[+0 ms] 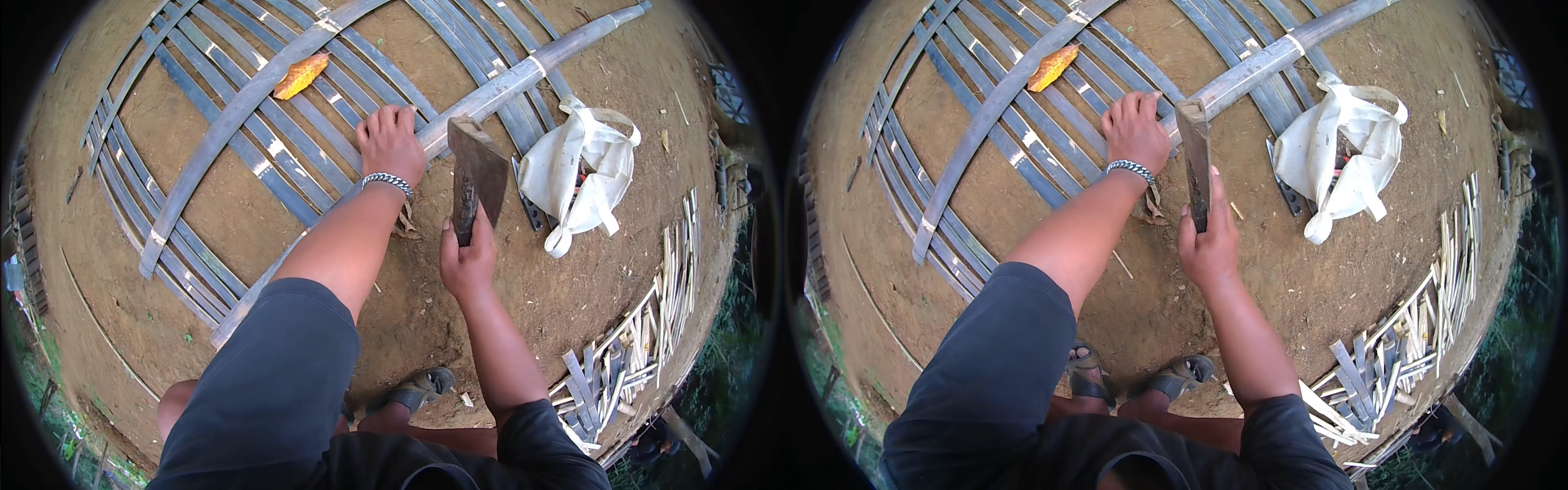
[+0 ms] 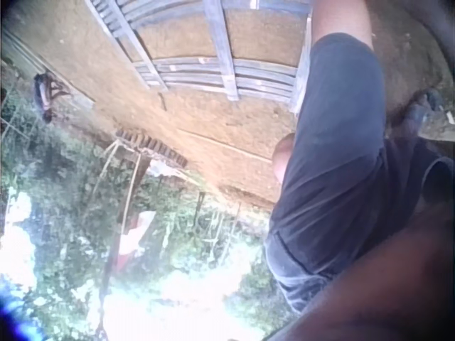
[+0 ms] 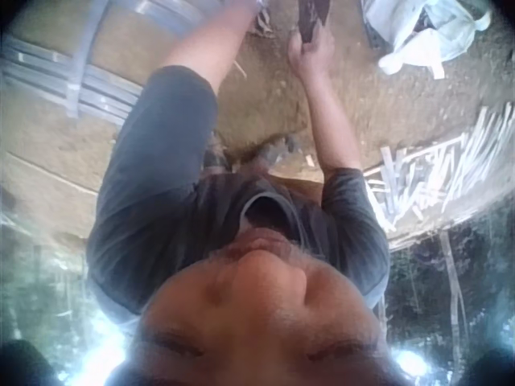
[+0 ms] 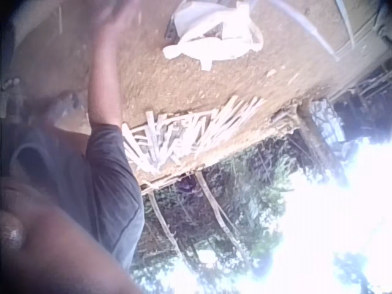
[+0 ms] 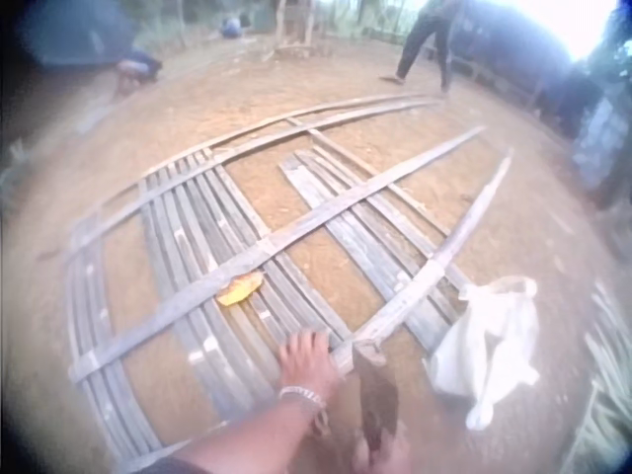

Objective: The person is constructing a bamboo frame by hammering small wooden pegs into pre-drilled holes on bamboo slats. They use a small axe to hammer the pegs and pick up additional pegs from a white bag.

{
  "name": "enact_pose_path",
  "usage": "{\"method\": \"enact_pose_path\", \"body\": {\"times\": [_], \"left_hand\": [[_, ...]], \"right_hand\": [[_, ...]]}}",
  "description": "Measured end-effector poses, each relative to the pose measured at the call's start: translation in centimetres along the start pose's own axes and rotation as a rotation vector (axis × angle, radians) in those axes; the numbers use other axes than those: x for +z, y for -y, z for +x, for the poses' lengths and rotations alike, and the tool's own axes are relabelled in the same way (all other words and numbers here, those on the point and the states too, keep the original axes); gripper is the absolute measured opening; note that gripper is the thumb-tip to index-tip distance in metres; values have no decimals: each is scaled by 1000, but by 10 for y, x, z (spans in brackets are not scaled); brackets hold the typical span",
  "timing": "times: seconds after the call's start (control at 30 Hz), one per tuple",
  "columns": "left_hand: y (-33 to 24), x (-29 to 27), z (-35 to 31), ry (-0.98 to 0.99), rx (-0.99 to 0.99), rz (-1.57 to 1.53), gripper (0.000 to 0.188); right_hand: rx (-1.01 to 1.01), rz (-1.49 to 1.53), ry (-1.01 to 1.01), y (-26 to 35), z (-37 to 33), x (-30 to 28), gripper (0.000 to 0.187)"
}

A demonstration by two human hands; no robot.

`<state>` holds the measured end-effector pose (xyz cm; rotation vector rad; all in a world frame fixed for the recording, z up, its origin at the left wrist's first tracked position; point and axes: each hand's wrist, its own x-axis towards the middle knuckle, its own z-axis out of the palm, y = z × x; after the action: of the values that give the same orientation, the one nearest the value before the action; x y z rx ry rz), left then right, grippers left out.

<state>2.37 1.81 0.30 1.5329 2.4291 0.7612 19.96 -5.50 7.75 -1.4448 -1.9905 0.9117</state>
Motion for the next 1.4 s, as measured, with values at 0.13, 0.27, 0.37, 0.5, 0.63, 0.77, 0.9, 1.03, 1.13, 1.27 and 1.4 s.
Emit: {"method": "enact_pose_path", "body": {"times": [0.13,0.27,0.37,0.5,0.63,0.77,0.9,1.03,1.13,1.27,1.4], "left_hand": [[-1,1,-4,17,67,-50,39],[3,-3,-9,65,240,-37,33],[-2,-8,-13,140,386,-8,31],[1,-3,-14,202,680,46,31],[3,4,-10,207,677,116,32],[-7,8,-5,191,719,109,27],[-27,6,21,271,803,166,18],[-37,14,35,303,946,289,11],[-49,12,35,368,1008,362,12],[-55,6,44,444,1149,504,22],[-54,13,44,377,1223,543,16]], "right_hand": [[-54,98,-101,-10,1,-12,66],[137,25,-131,-31,1,-39,67],[222,-119,-102,-52,-2,-63,70],[316,-367,-64,-75,-20,-81,75],[396,-629,10,-92,-46,-83,75],[283,-823,11,-119,-72,-86,71],[265,-795,38,-119,-72,-82,64],[264,-778,65,-119,-69,-85,64],[279,-805,83,-123,-70,-86,64],[225,-800,53,-122,-71,-86,65],[241,-766,68,-119,-69,-88,65]]}}
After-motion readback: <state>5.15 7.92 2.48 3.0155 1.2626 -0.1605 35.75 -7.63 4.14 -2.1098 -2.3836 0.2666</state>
